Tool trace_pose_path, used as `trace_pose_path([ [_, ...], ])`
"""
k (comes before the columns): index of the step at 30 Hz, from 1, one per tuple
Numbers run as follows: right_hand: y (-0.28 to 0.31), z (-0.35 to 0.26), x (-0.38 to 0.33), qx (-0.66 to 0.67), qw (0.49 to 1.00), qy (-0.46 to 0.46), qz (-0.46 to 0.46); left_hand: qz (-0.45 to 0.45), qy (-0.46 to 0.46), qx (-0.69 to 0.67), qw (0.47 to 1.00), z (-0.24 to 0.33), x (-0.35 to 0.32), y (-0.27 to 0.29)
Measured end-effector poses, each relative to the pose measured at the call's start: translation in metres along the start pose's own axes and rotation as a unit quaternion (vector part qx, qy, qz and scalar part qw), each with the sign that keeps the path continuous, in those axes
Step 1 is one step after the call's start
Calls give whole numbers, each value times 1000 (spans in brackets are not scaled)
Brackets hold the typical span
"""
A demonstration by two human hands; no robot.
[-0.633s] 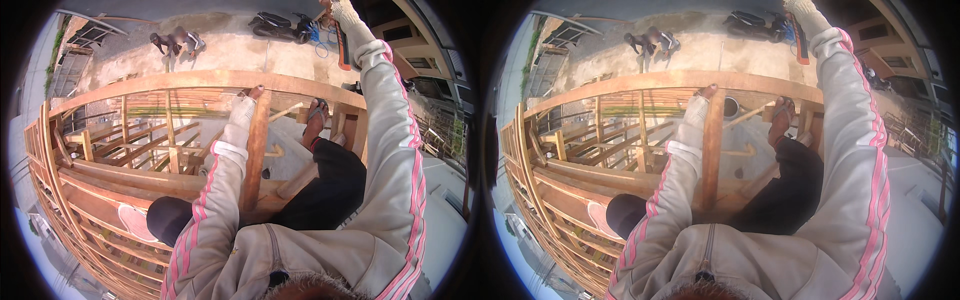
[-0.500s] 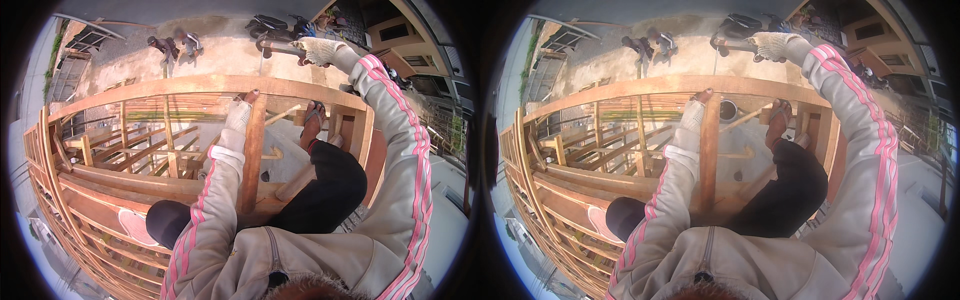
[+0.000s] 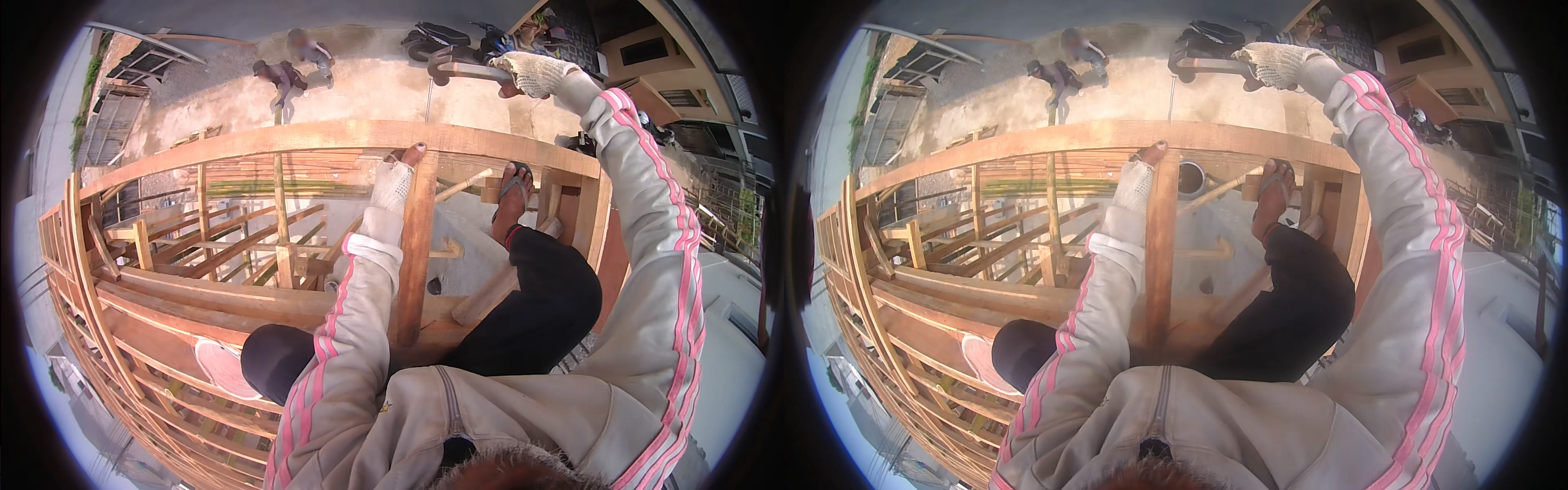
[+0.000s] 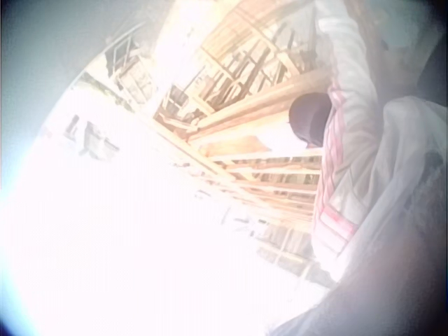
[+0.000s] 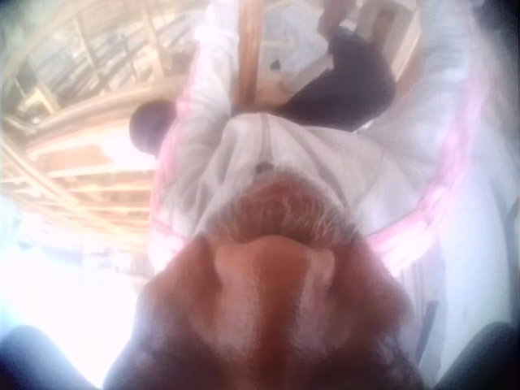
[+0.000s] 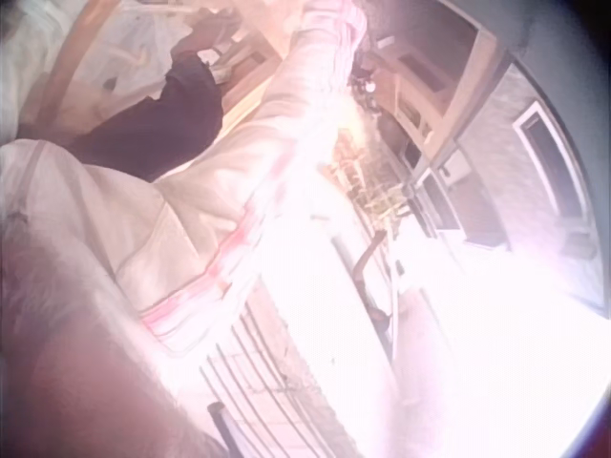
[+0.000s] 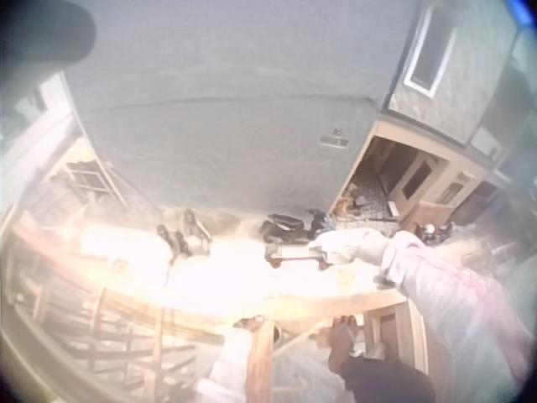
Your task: The person is assembling a wooden structure by hammering nails into wooden planks. They repeatedly pick up nails from a bucket and secure the planks together using a hammer.
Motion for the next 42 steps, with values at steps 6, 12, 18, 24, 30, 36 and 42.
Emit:
trace_pose_path([
  [6,127,45,-20,415,848,84,319,-6,-17,-52,999,-5,6,1],
  [12,20,22,30,-39,991,46,116,-3,-16,-15,1000,-3,12,3],
  [18,120,83,18,254,935,-105,222,4,-41,-31,999,-1,11,2],
  [24,24,13,19,90,987,-17,131,-19,9,-54,998,-2,7,-4],
  [30,111,47,-11,157,967,-44,196,-29,10,-39,999,-11,10,-3],
  [36,72,21,-6,356,910,-59,206,-20,-10,-30,999,-14,13,0],
  [42,68,29,5,139,981,102,90,-13,-10,2,1000,-26,19,4],
])
Point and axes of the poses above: each hand's wrist, its own x-axis towards the middle knuckle, its own y-axis out of the back of the hand, z = x × y, the point moved 10 cm from there along x, towards the middle knuckle, and after that the axes turned 6 degrees about -y, right-handed, at the moved point
